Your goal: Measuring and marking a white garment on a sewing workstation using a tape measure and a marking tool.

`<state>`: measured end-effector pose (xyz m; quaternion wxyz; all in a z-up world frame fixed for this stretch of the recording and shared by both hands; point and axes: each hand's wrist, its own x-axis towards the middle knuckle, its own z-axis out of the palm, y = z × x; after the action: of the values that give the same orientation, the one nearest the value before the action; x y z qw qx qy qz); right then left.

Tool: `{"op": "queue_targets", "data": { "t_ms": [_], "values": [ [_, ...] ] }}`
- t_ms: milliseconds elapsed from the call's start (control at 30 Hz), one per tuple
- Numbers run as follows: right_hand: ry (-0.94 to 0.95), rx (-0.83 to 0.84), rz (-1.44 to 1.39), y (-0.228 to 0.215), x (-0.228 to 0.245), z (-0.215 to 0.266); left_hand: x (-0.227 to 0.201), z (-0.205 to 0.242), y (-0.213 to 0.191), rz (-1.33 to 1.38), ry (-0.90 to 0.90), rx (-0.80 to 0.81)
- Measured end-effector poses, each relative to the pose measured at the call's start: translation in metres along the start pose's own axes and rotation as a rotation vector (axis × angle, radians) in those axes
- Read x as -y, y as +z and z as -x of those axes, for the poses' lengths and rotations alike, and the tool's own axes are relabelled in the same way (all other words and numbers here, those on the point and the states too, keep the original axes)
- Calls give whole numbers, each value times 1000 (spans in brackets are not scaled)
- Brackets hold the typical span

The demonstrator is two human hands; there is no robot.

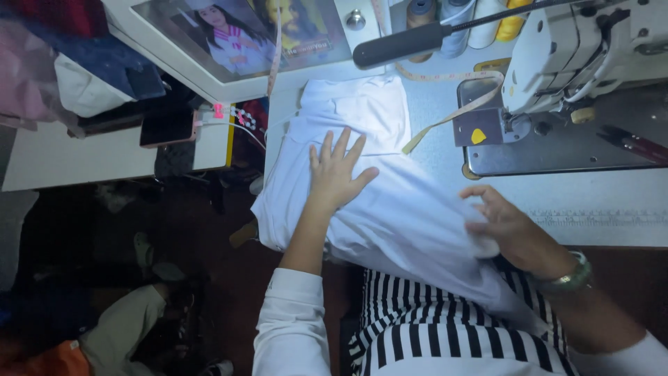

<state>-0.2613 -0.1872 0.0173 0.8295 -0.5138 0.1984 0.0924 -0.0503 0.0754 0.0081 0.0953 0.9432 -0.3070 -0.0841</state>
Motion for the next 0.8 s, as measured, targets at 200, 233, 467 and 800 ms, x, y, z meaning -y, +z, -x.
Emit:
{"op": "queue_targets", "data": {
  "t_ms": [200, 233, 467, 800],
  "values": [
    [29, 215, 1050, -64, -14, 46, 17, 1, -2, -25, 95, 95],
    [314, 145, 1117, -59, 0, 58, 20, 0, -3, -39, 117, 95],
    [207, -410, 943, -156, -49, 89, 1, -21, -22, 117, -135, -33],
    [45, -343, 976, -167, -55, 97, -46, -78, 8, 184, 155, 79]
  ]
}}
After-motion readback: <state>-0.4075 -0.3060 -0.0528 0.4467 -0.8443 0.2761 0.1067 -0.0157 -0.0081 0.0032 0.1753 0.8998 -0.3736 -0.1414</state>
